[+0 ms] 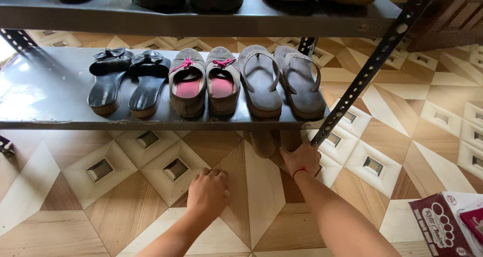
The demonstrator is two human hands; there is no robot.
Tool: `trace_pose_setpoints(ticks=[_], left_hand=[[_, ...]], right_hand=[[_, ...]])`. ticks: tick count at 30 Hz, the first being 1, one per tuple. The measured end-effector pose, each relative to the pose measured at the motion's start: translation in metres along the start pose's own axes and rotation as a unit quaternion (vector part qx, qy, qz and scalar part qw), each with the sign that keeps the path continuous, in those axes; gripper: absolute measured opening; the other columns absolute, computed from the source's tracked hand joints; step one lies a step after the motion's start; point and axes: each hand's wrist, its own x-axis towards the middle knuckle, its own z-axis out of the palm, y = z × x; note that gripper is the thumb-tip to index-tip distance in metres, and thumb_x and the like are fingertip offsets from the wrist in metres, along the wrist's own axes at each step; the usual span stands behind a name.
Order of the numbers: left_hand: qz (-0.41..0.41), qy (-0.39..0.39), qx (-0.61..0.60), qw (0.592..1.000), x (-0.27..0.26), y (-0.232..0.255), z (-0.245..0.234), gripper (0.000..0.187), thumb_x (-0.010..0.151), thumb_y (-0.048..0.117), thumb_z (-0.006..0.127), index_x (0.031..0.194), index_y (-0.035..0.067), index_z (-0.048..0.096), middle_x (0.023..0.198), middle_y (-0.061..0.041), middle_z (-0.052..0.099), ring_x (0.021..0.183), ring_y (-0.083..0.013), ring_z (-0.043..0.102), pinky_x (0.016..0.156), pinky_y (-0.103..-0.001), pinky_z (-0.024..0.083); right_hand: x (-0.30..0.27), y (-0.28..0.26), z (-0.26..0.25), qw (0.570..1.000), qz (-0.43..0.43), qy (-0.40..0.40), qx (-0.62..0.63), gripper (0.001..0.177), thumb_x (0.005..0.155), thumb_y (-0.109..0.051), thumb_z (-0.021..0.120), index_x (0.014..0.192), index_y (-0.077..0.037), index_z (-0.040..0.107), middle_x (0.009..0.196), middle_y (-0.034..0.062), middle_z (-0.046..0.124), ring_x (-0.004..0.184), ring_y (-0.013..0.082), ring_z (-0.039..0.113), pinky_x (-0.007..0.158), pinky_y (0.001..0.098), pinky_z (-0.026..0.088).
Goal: The person wipes several pairs of sandals and flip-flops with a cloth, then places them on a metal shoe rack. The person also places a pair of teal sandals into a cardboard box.
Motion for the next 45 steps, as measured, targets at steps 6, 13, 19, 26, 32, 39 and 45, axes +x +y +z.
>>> trace_pose_setpoints(ticks=[6,13,19,26,32,39,45], left_hand=[[-0.013,-0.020,-0.001,1.000,0.002,0.002,-0.007,0.040,0.088,0.025,0.065,0.125,0.011,0.062,0.123,-0.008,0.065,0.118,-0.0266,0.056,0.101,-0.042,0.047],[0.038,-0.026,-0.003,0.999,0.015,0.011,-0.009,0.066,0.087,0.017,0.063,0.151,0.015,0.045,0.145,-0.011,0.053,0.130,-0.0299,0.047,0.108,-0.048,0.039],[0.140,-0.049,0.011,0.989,0.057,0.061,-0.010,0.059,0.093,0.008,0.057,0.151,0.008,0.042,0.160,-0.009,0.036,0.148,-0.0290,0.032,0.117,-0.048,0.034],[0.155,-0.140,0.143,0.967,0.080,0.095,-0.019,0.083,0.091,0.018,0.065,0.160,0.004,0.022,0.166,-0.012,0.023,0.153,-0.0351,0.018,0.121,-0.047,0.022],[0.102,-0.108,0.018,0.989,0.077,0.089,0.014,0.078,0.093,0.021,0.058,0.159,0.009,0.018,0.166,-0.008,0.015,0.152,-0.0294,0.010,0.121,-0.051,0.012],[0.094,-0.151,0.100,0.979,0.067,0.102,-0.004,0.073,0.095,0.022,0.056,0.160,0.007,0.028,0.167,-0.012,0.023,0.157,-0.0305,0.012,0.126,-0.048,0.015],[0.091,-0.186,0.129,0.970,0.068,0.107,-0.016,0.081,0.092,0.025,0.062,0.161,0.008,0.022,0.167,-0.011,0.020,0.157,-0.0283,0.010,0.126,-0.046,0.014]], right_hand=[[-0.007,-0.006,-0.008,0.999,0.016,-0.035,-0.010,0.087,0.079,-0.055,0.081,0.149,-0.017,0.047,0.134,0.0242,0.057,0.118,0.0412,0.063,0.097,0.0503,0.056],[-0.005,-0.002,0.005,1.000,0.019,-0.013,-0.020,0.083,0.078,-0.056,0.080,0.147,-0.021,0.049,0.142,0.0190,0.053,0.124,0.0394,0.059,0.099,0.0502,0.054],[-0.006,0.013,0.024,0.999,-0.029,0.022,0.013,0.072,0.083,-0.054,0.077,0.143,-0.024,0.053,0.143,0.0165,0.054,0.129,0.0403,0.052,0.105,0.0503,0.048],[-0.010,0.017,0.026,0.999,-0.044,0.023,0.020,0.059,0.085,-0.045,0.074,0.140,-0.029,0.058,0.142,0.0137,0.054,0.130,0.0389,0.051,0.107,0.0478,0.047],[-0.020,0.014,0.019,0.999,-0.037,0.014,0.022,0.052,0.088,-0.044,0.072,0.136,-0.033,0.059,0.146,0.0107,0.050,0.135,0.0364,0.047,0.106,0.0477,0.047],[-0.018,0.020,0.021,0.998,-0.063,0.007,0.027,0.053,0.087,-0.041,0.072,0.138,-0.032,0.060,0.148,0.0095,0.050,0.136,0.0370,0.046,0.110,0.0482,0.044],[-0.015,0.023,0.013,0.995,-0.078,-0.052,-0.019,0.060,0.089,-0.039,0.070,0.146,-0.035,0.053,0.148,0.0127,0.046,0.136,0.0370,0.047,0.108,0.0479,0.047]])
